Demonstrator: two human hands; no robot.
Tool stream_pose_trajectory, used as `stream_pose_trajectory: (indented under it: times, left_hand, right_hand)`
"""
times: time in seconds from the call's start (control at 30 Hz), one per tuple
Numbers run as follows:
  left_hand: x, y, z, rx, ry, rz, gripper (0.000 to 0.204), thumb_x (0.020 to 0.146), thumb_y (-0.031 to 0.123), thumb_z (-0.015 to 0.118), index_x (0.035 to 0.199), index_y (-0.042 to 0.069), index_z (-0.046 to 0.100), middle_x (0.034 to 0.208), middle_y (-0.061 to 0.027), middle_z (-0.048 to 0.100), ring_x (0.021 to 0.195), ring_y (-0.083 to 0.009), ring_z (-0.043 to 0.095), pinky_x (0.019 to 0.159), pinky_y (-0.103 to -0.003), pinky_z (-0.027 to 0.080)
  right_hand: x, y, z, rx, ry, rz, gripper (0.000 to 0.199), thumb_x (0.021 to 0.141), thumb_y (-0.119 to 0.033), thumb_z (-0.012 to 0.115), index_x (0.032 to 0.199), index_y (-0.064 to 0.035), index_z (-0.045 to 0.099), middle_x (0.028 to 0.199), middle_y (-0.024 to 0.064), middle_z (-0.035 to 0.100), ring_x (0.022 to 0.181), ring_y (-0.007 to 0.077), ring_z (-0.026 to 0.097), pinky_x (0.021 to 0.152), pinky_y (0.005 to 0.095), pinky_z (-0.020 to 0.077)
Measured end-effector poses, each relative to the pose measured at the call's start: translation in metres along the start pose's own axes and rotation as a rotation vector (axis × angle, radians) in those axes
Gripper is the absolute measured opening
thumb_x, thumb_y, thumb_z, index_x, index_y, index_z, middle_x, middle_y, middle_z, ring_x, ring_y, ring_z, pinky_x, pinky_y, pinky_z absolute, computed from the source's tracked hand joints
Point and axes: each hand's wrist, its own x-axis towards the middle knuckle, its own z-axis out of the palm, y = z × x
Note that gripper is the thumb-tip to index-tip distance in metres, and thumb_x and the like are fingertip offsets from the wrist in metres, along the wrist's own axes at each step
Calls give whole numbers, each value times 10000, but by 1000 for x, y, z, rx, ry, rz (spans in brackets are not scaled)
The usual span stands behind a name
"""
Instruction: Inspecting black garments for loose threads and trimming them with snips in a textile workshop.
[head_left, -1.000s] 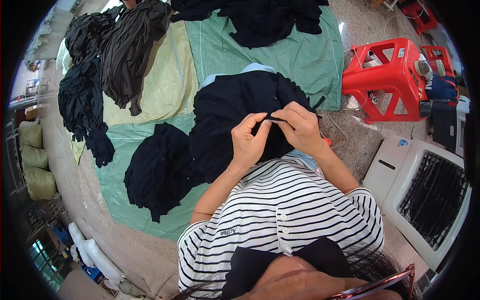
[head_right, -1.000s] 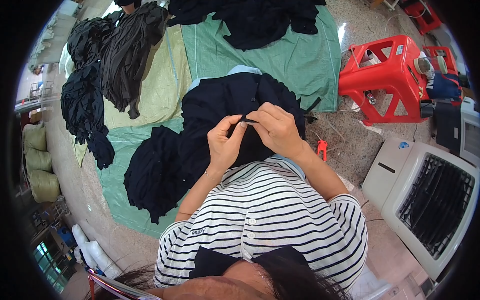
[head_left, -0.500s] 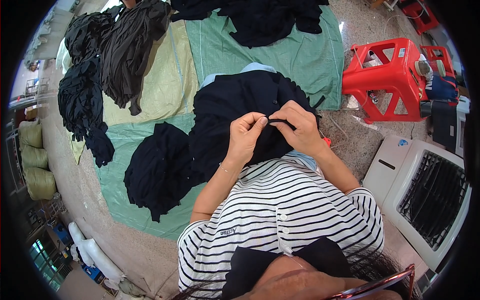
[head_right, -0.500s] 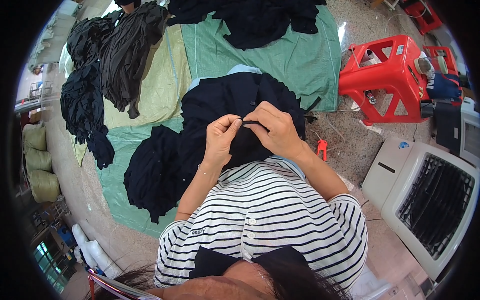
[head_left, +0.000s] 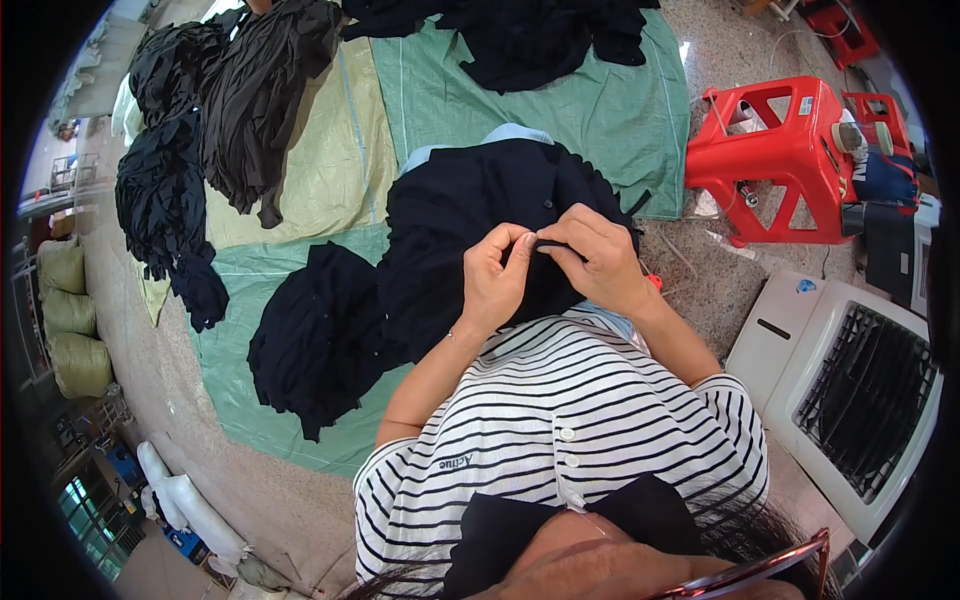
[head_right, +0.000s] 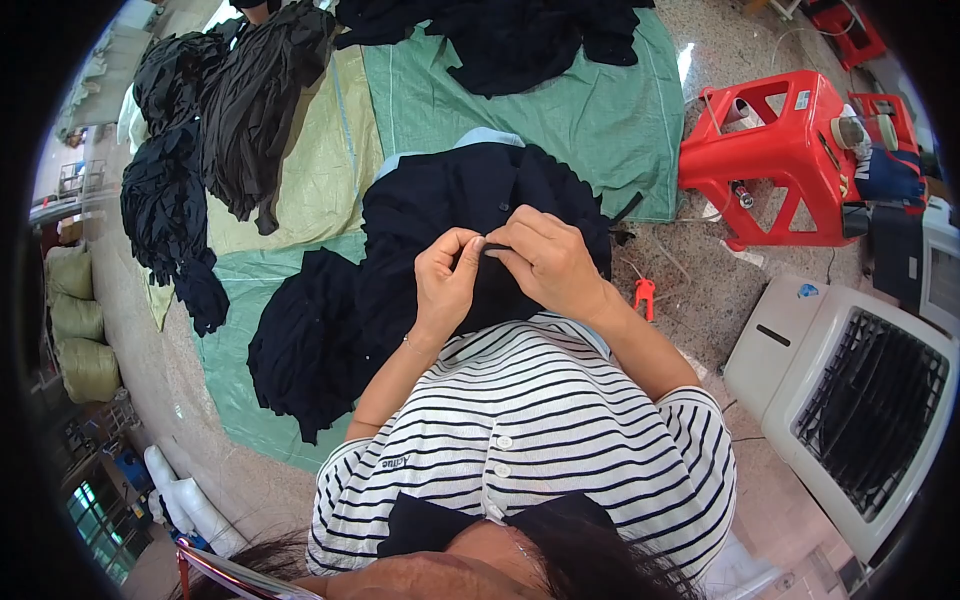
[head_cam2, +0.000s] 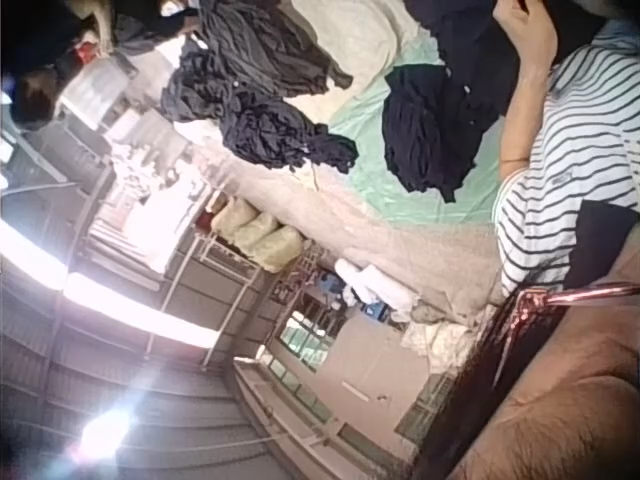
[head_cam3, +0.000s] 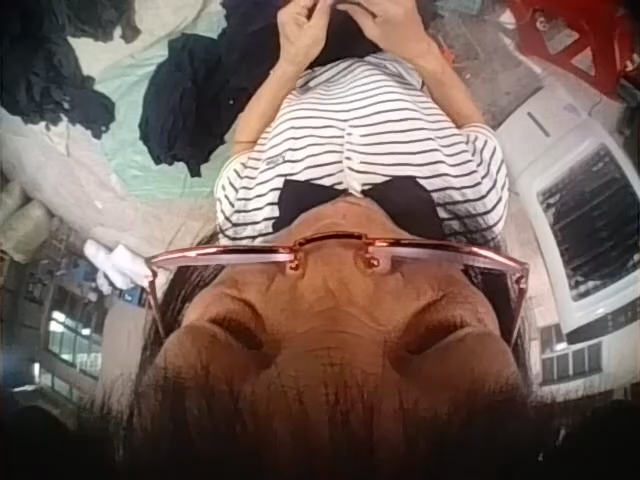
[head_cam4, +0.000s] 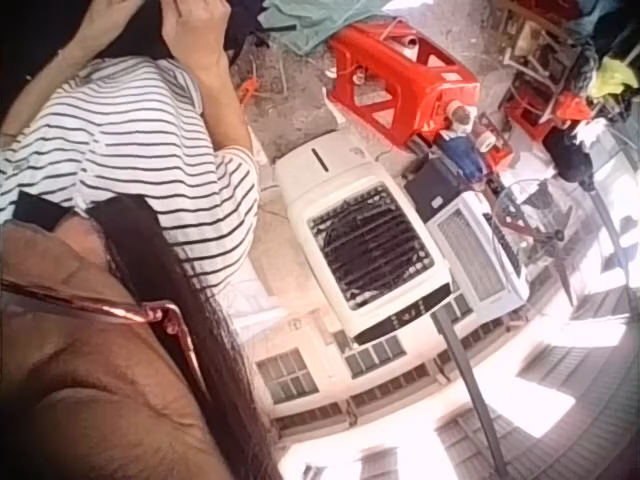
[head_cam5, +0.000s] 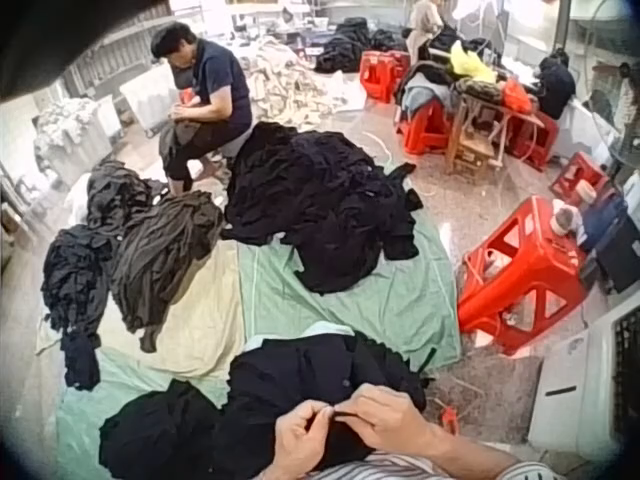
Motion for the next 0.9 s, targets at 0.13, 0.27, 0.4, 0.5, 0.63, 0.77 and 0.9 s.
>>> stream_pose_trajectory:
  times: [0.13,0.27,0.4,0.5,0.63,0.77,0.9]
  left_hand:
    - [-3,-14,-1,7,-22,-24,180,987,136,623,943,-34,662,653,41,511,608,-25,395,524,-223,334]
    - [-5,-16,1,-49,-41,-42,174,944,125,670,1011,-35,683,747,-34,629,681,-89,550,630,-253,448]
    - [-5,-12,-2,81,-79,29,190,884,55,690,1048,-41,682,891,-123,693,791,-207,657,745,-295,504]
    - [-4,-5,-2,123,-73,58,179,871,15,671,1040,-44,676,874,-134,682,765,-226,652,724,-302,503]
    - [-4,-7,3,218,-19,239,150,865,-35,635,1014,-48,651,835,-148,654,712,-266,636,658,-327,496]
    - [-5,-4,5,272,-19,290,137,857,-60,620,992,-43,625,806,-155,624,672,-292,612,598,-342,479]
    - [1,-4,-1,288,-44,399,118,840,-63,625,953,-36,602,770,-143,588,616,-277,580,558,-344,456]
  right_hand:
    - [-2,3,0,5,-55,0,228,722,33,748,934,-12,679,804,98,593,691,256,621,589,330,489]
    - [-6,6,3,15,-27,39,215,733,31,745,933,-11,679,799,97,597,695,254,624,595,330,489]
    - [-6,10,1,54,-29,84,190,746,35,740,921,-4,676,795,95,597,700,247,622,599,326,482]
    - [-5,9,-2,79,-59,112,182,749,41,736,915,0,675,794,94,595,696,244,617,599,323,477]
    - [-5,8,-2,94,-62,130,172,750,46,731,905,1,674,790,94,593,696,243,610,603,320,473]
    - [-7,11,-1,101,-57,155,168,748,51,728,899,2,676,783,95,592,695,245,607,604,320,473]
    - [-2,17,-2,225,-79,232,108,781,28,725,877,11,678,772,73,594,693,189,587,621,296,451]
